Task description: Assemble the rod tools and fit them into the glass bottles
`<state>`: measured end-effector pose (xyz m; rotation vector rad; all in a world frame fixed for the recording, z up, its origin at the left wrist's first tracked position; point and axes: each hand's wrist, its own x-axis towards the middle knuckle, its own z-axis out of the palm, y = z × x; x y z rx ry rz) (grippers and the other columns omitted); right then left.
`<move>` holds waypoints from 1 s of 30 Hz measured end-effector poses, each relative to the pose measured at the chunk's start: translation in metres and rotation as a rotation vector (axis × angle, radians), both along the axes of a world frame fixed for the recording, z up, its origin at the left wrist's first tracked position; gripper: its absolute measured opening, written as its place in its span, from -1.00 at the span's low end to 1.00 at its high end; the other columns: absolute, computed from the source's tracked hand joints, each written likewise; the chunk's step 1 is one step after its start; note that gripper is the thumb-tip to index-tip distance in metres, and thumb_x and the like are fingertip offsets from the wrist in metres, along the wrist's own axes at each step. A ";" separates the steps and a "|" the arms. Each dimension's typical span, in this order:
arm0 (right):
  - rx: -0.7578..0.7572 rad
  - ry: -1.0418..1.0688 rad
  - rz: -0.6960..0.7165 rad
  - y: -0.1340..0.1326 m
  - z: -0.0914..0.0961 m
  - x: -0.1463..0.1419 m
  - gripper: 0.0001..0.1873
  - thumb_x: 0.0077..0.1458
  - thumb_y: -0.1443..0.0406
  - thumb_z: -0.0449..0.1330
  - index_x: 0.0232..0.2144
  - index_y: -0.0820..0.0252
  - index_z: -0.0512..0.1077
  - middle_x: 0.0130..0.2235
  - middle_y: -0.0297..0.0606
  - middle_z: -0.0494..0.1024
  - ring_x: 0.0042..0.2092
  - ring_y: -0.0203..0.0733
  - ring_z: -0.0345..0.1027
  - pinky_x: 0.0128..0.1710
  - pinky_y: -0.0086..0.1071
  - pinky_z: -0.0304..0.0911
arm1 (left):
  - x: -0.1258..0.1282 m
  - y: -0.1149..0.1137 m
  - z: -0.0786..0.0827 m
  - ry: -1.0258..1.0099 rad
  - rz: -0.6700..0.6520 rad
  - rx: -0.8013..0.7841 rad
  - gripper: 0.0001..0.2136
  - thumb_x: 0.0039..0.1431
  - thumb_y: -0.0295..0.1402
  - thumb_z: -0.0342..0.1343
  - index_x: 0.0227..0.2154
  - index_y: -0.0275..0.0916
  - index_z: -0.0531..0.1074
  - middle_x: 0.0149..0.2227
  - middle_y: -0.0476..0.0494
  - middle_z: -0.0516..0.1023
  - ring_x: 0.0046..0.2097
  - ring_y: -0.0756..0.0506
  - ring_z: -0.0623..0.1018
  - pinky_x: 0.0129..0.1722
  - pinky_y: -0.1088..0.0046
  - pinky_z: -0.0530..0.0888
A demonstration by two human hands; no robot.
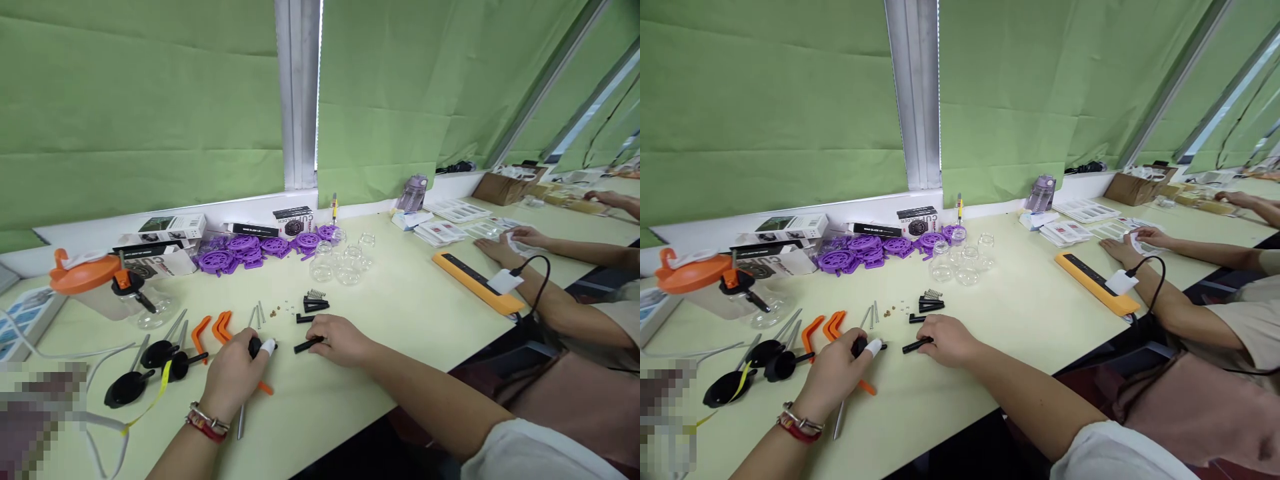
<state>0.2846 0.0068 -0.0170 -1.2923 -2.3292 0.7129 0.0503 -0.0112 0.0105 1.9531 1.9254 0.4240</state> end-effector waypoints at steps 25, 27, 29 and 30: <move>-0.206 0.345 -0.143 0.011 -0.007 0.018 -0.79 0.09 0.25 0.10 -0.36 0.21 0.51 -0.41 -0.30 0.48 -0.40 -0.28 0.25 -0.39 -0.44 0.16 | 0.040 -0.007 0.000 0.044 -0.384 0.216 -0.56 0.10 -0.56 -0.17 0.06 -0.28 0.29 0.04 -0.30 0.37 -0.06 -0.17 0.48 -0.11 0.32 0.41; -0.234 0.369 -0.147 0.011 -0.007 0.018 -0.80 0.08 0.26 0.10 -0.40 0.23 0.49 -0.45 -0.32 0.45 -0.43 -0.30 0.22 -0.40 -0.45 0.15 | 0.049 -0.003 0.003 0.069 -0.396 0.121 -0.54 0.08 -0.57 -0.17 0.07 -0.30 0.28 -0.02 -0.33 0.41 -0.13 -0.18 0.51 -0.18 0.32 0.40; -0.259 0.394 -0.152 0.011 -0.007 0.018 -0.80 0.08 0.26 0.09 -0.44 0.24 0.47 -0.48 -0.34 0.42 -0.45 -0.31 0.19 -0.41 -0.46 0.13 | 0.055 0.001 0.005 0.045 -0.404 0.080 -0.61 0.08 -0.55 -0.15 -0.02 -0.31 0.34 -0.14 -0.31 0.47 -0.20 -0.17 0.51 -0.25 0.34 0.38; -0.266 0.403 -0.151 0.011 -0.007 0.018 -0.80 0.08 0.26 0.09 -0.45 0.24 0.46 -0.49 -0.34 0.41 -0.45 -0.32 0.18 -0.42 -0.46 0.12 | 0.058 0.003 0.005 0.012 -0.404 0.075 -0.66 0.08 -0.54 -0.14 -0.10 -0.30 0.39 -0.21 -0.28 0.49 -0.24 -0.16 0.51 -0.28 0.36 0.37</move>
